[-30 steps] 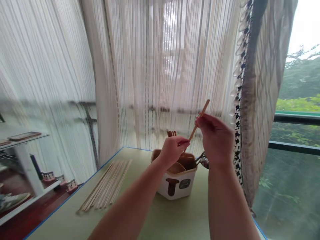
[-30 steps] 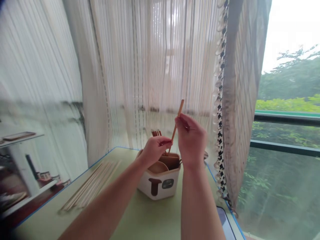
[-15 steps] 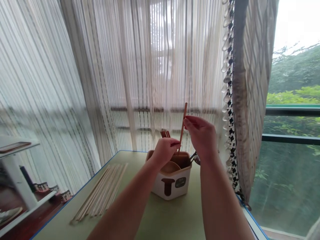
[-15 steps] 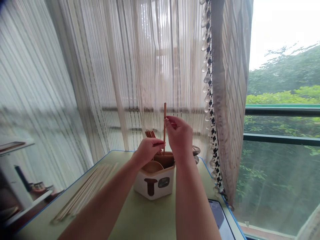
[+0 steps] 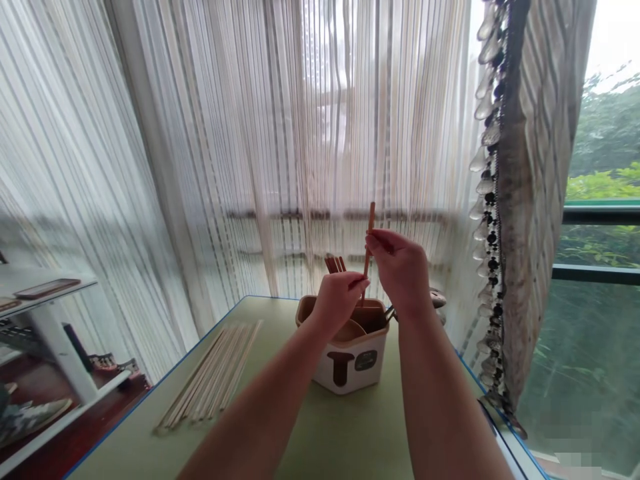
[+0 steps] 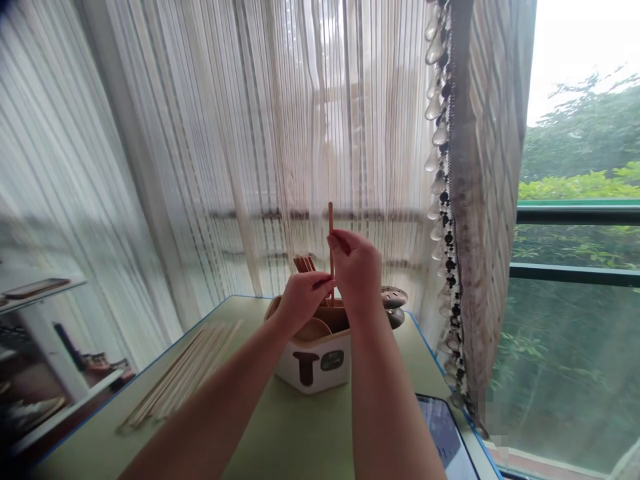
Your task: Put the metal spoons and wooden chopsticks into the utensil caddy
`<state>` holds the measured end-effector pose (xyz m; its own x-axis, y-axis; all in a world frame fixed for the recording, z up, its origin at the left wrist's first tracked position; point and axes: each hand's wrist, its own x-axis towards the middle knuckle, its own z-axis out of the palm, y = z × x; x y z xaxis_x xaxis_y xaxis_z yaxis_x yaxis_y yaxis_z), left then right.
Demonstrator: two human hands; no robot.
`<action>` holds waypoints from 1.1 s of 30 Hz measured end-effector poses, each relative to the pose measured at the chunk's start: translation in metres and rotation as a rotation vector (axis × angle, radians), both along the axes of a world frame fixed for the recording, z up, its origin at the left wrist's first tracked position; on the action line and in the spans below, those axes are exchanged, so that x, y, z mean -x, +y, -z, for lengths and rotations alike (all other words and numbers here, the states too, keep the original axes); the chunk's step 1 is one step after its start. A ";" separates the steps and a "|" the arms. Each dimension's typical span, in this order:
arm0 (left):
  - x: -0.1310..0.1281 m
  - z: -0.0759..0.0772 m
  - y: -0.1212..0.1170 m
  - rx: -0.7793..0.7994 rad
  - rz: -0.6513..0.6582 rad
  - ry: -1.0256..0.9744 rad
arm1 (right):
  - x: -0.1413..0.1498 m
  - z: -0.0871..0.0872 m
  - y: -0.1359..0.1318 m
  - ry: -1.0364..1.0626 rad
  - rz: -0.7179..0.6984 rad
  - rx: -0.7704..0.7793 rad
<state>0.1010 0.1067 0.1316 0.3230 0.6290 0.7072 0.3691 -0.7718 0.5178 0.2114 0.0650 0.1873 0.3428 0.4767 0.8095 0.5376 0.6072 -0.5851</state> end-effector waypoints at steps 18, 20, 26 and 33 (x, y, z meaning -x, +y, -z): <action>-0.007 0.004 -0.003 -0.012 -0.204 0.260 | 0.001 0.007 0.008 -0.105 0.098 0.088; -0.008 0.004 -0.004 -0.018 -0.196 0.243 | 0.002 0.008 0.008 -0.086 0.087 0.088; -0.007 0.005 -0.002 -0.002 -0.130 0.240 | 0.005 0.006 0.008 -0.055 0.054 0.068; -0.007 0.001 -0.002 0.070 -0.077 -0.004 | 0.002 0.006 0.006 -0.050 0.033 0.100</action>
<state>0.1082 0.1048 0.1306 0.2687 0.6996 0.6621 0.4235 -0.7032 0.5711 0.2097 0.0712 0.1814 0.3202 0.5453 0.7747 0.5861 0.5284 -0.6142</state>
